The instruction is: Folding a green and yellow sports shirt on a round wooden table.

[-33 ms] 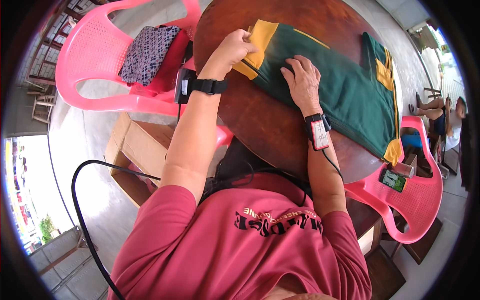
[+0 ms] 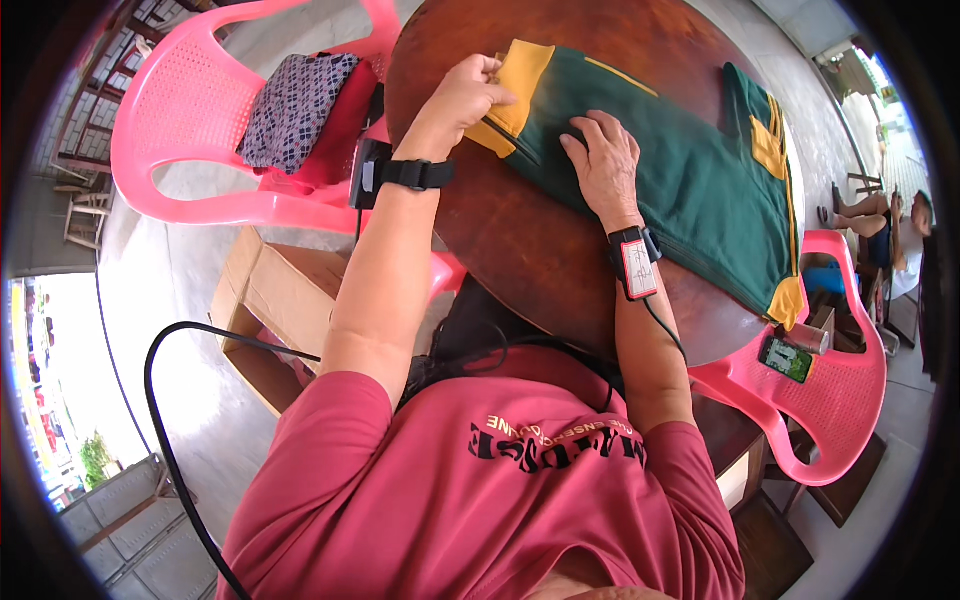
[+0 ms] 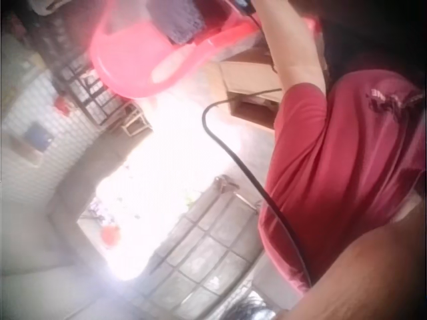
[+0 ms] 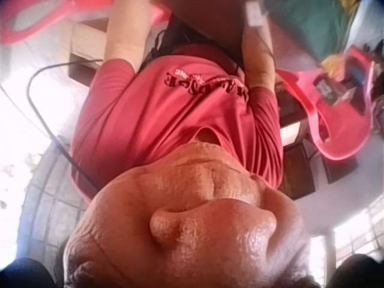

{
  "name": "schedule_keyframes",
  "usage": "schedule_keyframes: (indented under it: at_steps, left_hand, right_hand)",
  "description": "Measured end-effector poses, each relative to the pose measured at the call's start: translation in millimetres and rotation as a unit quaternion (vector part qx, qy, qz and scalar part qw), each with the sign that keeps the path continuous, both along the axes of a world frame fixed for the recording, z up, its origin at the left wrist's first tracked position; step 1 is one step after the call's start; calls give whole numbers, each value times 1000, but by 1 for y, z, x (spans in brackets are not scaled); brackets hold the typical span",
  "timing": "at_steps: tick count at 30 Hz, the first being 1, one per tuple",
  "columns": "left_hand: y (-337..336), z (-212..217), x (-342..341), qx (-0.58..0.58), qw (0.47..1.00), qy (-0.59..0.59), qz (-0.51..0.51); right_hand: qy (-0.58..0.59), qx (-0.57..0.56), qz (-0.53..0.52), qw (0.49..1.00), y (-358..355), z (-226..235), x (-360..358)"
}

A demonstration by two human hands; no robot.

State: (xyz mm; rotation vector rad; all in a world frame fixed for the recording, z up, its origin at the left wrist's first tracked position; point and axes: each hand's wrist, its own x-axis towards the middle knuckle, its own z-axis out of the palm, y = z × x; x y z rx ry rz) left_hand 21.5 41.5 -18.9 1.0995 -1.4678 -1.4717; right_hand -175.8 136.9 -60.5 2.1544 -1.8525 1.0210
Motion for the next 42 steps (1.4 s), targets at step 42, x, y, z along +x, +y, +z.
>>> schedule_keyframes:
  at_steps: [42]
  left_hand:
    - [-42,-23,-14,158,984,15,82]
  right_hand:
    - [-9,39,-15,999,12,3,-2]
